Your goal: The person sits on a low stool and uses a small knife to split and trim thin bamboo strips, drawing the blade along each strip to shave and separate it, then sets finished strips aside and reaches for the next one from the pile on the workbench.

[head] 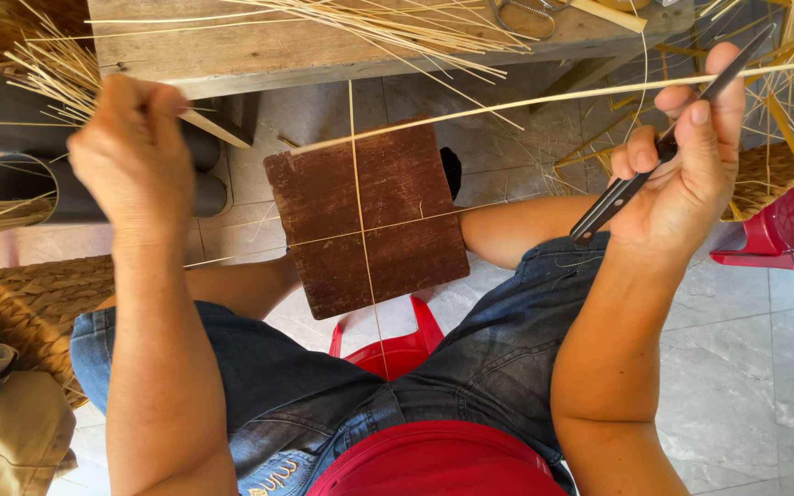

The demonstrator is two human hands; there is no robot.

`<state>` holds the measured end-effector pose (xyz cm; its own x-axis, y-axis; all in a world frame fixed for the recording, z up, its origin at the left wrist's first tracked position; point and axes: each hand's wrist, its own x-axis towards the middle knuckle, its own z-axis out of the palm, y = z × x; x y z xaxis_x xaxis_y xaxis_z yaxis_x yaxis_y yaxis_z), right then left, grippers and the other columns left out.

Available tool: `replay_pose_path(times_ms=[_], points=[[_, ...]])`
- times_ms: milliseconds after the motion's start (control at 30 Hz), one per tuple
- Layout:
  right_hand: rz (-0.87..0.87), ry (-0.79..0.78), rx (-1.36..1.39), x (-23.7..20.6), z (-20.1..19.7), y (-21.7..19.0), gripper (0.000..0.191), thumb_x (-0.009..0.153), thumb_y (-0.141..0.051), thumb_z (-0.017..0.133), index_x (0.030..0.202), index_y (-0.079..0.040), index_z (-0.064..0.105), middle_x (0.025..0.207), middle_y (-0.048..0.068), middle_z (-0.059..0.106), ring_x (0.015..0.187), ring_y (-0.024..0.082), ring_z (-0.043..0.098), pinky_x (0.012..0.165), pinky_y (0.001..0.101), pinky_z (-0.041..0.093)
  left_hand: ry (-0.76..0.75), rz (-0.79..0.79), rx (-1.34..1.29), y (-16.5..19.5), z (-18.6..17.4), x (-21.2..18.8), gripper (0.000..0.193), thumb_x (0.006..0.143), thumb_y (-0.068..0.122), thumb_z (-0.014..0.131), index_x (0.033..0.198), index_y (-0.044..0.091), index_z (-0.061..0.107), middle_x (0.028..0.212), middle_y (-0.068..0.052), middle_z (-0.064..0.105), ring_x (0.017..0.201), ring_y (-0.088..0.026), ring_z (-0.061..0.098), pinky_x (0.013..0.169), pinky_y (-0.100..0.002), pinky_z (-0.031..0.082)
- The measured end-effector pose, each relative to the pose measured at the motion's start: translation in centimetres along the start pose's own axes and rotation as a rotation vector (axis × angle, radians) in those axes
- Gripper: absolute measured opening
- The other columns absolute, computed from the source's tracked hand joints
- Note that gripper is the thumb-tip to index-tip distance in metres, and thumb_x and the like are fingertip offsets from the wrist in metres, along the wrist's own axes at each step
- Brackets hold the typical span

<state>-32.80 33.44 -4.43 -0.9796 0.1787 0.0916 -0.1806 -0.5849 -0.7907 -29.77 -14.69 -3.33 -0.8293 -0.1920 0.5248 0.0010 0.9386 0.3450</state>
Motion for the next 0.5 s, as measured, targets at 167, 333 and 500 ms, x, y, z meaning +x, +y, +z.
replay_pose_path(times_ms=[167, 333, 500], points=[[0.015, -0.042, 0.01, -0.1, 0.8, 0.1, 0.036, 0.124, -0.008, 0.057, 0.157, -0.01, 0.044, 0.111, 0.009, 0.061, 0.061, 0.014, 0.05, 0.052, 0.0268, 0.04, 0.143, 0.139, 0.37, -0.9, -2.8, -0.7, 0.028, 0.086, 0.016, 0.08, 0.11, 0.005, 0.07, 0.103, -0.011, 0.077, 0.089, -0.028, 0.075, 0.072, -0.037, 0.06], [-0.002, -0.169, 0.007, -0.7, 3.3, -0.9, 0.038, 0.121, -0.01, 0.056, 0.156, -0.012, 0.042, 0.116, 0.01, 0.064, 0.055, 0.013, 0.048, 0.054, 0.0283, 0.039, -0.355, -0.167, -0.022, -0.1, -2.8, -1.5, 0.028, 0.098, 0.032, 0.08, 0.118, 0.012, 0.075, 0.096, -0.008, 0.077, 0.086, -0.029, 0.075, 0.074, -0.043, 0.057], [-0.059, -0.229, 0.011, 0.7, 6.5, -0.6, 0.038, 0.126, -0.012, 0.055, 0.16, -0.015, 0.038, 0.12, 0.01, 0.063, 0.055, 0.013, 0.047, 0.055, 0.0296, 0.039, -0.644, -0.202, 0.052, 2.3, -1.8, -2.8, 0.032, 0.094, 0.044, 0.074, 0.111, 0.017, 0.076, 0.088, -0.01, 0.076, 0.081, -0.03, 0.075, 0.07, -0.042, 0.059]])
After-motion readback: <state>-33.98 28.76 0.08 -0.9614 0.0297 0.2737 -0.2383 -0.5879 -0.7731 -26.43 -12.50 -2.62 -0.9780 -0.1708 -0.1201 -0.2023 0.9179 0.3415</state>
